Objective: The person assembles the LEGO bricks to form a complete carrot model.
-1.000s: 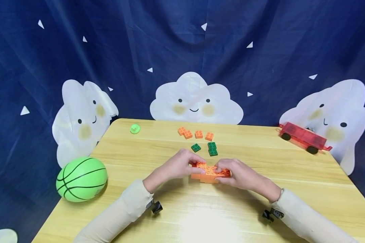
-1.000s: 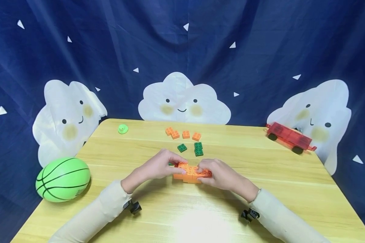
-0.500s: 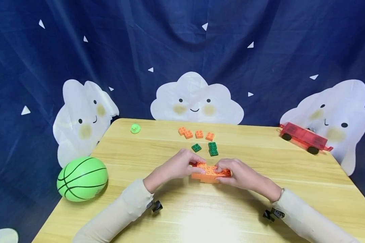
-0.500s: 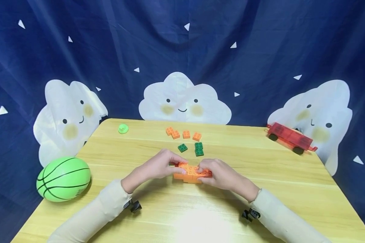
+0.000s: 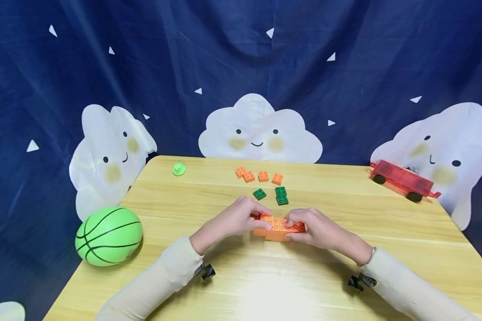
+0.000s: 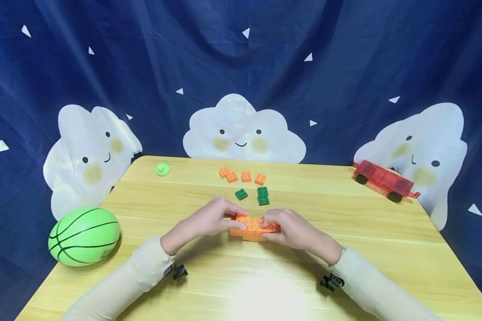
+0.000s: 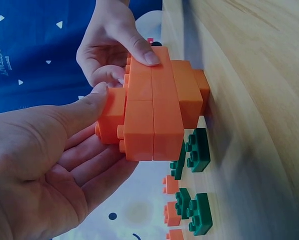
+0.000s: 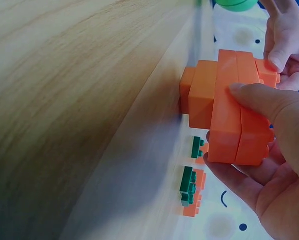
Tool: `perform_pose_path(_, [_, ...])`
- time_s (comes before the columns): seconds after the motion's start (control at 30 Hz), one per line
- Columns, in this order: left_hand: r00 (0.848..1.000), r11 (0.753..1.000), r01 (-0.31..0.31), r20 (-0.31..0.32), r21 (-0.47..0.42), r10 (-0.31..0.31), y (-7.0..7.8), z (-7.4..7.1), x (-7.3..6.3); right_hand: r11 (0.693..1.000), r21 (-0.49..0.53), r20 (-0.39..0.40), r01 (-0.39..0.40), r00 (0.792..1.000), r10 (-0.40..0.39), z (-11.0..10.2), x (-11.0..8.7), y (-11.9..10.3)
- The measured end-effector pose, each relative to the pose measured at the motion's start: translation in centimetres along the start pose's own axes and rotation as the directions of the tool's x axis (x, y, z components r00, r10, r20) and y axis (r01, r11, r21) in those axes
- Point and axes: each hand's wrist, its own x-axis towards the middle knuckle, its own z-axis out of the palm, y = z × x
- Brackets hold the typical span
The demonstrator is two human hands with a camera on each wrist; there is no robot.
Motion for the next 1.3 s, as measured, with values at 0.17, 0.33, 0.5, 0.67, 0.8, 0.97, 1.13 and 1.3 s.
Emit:
perform_pose_path(0.17, [1.0, 1.0, -0.008, 0.007, -0.008, 0.008, -0.2, 0.0, 0.2, 1.0, 0.0, -0.002, -0.002, 1.0, 0.002, -0.1, 0.0, 0.1])
perform_pose_path(0.33, [1.0, 1.0, -0.006, 0.013, -0.013, 0.006, -0.3, 0.1, 0.2, 1.0, 0.003, -0.008, 0.004, 1.0, -0.004, 0.0, -0.1, 0.1])
perform_pose_path(0.5, [1.0, 1.0, -0.012, 0.004, -0.019, 0.013, -0.5, 0.3, 0.1, 1.0, 0.001, -0.021, 0.009, 1.0, -0.009, 0.1, -0.1, 0.1])
perform_pose_path(0.67, [1.0, 1.0, -0.019, -0.01, -0.009, 0.019, -0.6, 0.7, -0.2, 1.0, -0.012, -0.014, 0.005, 1.0, -0.005, 0.0, 0.0, 0.0])
perform_pose_path(0.8, [0.998, 0.998, -0.055, -0.024, 0.008, 0.055, -0.7, 1.1, -0.4, 1.0, -0.014, 0.001, 0.006, 1.0, -0.006, -0.2, 0.1, -0.1])
perform_pose_path(0.97, [0.996, 0.995, -0.09, -0.024, 0.048, 0.091, -0.7, 1.4, -0.4, 1.0, 0.004, 0.08, 0.027, 0.996, -0.027, -1.0, 0.4, -0.2])
perform_pose_path(1.13, [0.995, 0.993, -0.09, -0.031, 0.083, 0.093, -0.5, 1.1, -0.5, 0.983, 0.18, 0.251, -0.049, 0.968, 0.003, -3.4, 2.4, 0.8])
perform_pose_path(1.3, [0.996, 0.993, -0.084, -0.021, 0.077, 0.086, -0.3, 1.0, -0.3, 0.952, 0.204, 0.234, -0.228, 0.956, 0.179, -5.4, 4.6, 3.8])
